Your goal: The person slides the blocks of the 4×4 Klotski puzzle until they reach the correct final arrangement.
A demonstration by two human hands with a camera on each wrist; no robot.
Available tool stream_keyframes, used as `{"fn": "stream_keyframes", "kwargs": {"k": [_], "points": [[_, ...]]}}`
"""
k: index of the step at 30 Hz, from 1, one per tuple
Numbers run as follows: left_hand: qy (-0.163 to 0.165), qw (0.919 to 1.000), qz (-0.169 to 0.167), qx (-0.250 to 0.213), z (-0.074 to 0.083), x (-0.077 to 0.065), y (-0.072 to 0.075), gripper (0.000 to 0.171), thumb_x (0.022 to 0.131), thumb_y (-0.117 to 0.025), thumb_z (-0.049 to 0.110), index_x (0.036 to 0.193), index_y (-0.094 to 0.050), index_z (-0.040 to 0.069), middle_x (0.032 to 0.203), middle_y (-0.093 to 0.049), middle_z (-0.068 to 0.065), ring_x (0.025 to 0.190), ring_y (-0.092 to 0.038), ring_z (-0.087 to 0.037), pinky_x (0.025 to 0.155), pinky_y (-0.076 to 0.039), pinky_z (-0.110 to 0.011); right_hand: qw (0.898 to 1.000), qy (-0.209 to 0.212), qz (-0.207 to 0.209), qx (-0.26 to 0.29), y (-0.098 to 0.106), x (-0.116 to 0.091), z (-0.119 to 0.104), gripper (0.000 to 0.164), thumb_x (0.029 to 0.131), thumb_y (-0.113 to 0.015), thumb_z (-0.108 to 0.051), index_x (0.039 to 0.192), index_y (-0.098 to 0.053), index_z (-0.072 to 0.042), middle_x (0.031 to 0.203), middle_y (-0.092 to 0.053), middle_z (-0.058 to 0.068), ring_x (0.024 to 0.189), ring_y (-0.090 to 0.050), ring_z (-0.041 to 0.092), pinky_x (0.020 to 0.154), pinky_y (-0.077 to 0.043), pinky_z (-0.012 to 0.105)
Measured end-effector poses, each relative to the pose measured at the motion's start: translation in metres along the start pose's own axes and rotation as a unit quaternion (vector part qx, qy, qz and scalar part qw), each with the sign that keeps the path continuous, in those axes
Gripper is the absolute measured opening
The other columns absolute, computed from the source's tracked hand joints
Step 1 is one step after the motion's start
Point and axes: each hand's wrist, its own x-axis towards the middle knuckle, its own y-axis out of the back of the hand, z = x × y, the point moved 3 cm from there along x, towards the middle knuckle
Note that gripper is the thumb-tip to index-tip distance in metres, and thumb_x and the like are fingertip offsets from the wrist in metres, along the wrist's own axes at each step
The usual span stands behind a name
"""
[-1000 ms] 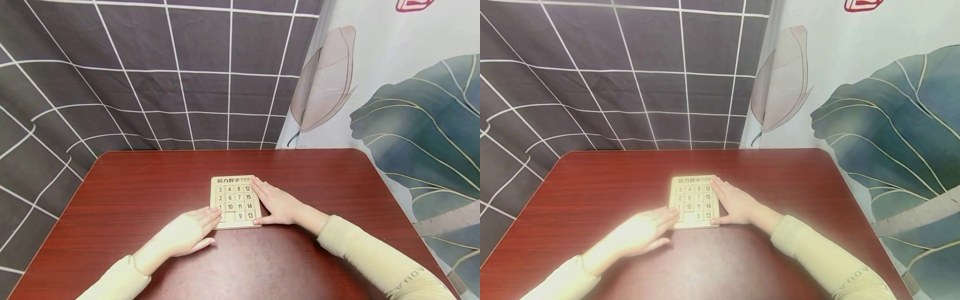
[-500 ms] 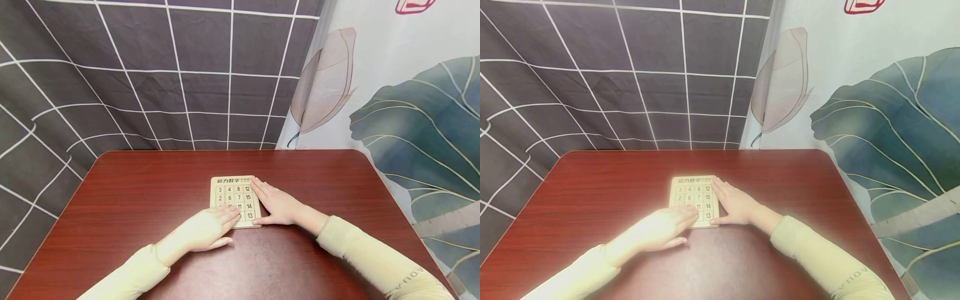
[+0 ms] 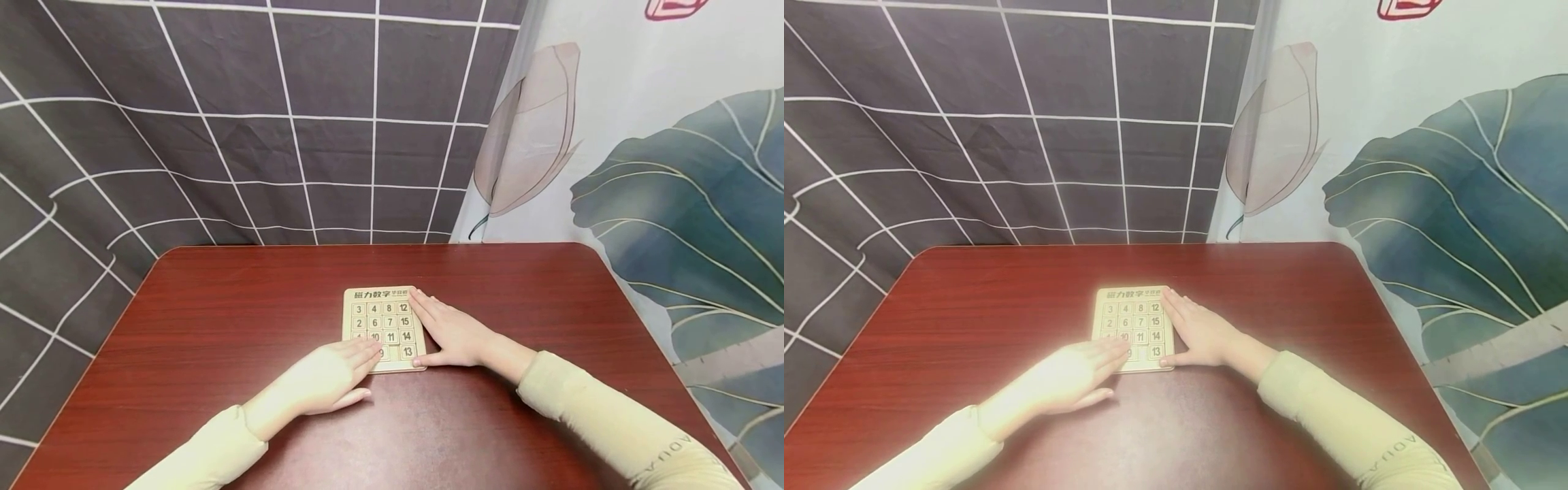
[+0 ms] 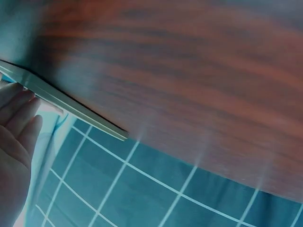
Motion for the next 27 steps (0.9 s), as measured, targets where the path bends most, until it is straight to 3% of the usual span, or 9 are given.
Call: {"fn": "stream_keyframes", "kwargs": {"k": [5,8,19,27], "points": [[-0.005,0.9998,0.019,0.009,-0.003,-0.010,0.003,0.057,0.098,-0.070,0.046,0.134,-0.071,0.001,0.140,-0.071,-0.014,0.132,-0.069,-0.025,0.115,-0.055,-0.038,1.000,-0.001,-0.003,-0.004,0.000,0.001,0.000,0.114,0.093,-0.069,-0.064,0.166,-0.020,0.008,0.177,-0.012,0.024,0.164,-0.023,0.037,0.134,-0.029,0.050],[-0.012,0.9995,0.026,0.011,-0.004,-0.009,0.006,0.057,0.098,-0.071,0.046,0.133,-0.071,0.002,0.139,-0.072,-0.013,0.131,-0.069,-0.025,0.114,-0.055,-0.037,1.000,-0.001,-0.004,-0.004,-0.001,0.001,0.000,0.113,0.093,-0.069,-0.064,0.166,-0.020,0.008,0.178,-0.011,0.023,0.165,-0.022,0.036,0.134,-0.029,0.050],[-0.026,0.9992,-0.021,-0.021,0.009,0.032,0.002,0.060,0.104,-0.060,0.049,0.145,-0.063,0.005,0.152,-0.063,-0.010,0.142,-0.061,-0.022,0.121,-0.050,-0.037,1.000,-0.003,-0.003,0.006,-0.002,0.000,0.000,0.115,0.093,-0.070,-0.064,0.166,-0.017,0.007,0.178,-0.010,0.022,0.165,-0.021,0.036,0.134,-0.028,0.051],[-0.022,0.9989,-0.040,-0.014,0.010,0.035,-0.001,0.059,0.107,-0.055,0.050,0.144,-0.064,0.005,0.153,-0.063,-0.010,0.142,-0.062,-0.022,0.121,-0.049,-0.036,1.000,0.001,0.005,0.001,-0.001,-0.001,0.000,0.115,0.093,-0.070,-0.065,0.166,-0.019,0.007,0.178,-0.013,0.023,0.164,-0.023,0.037,0.133,-0.029,0.052]]}}
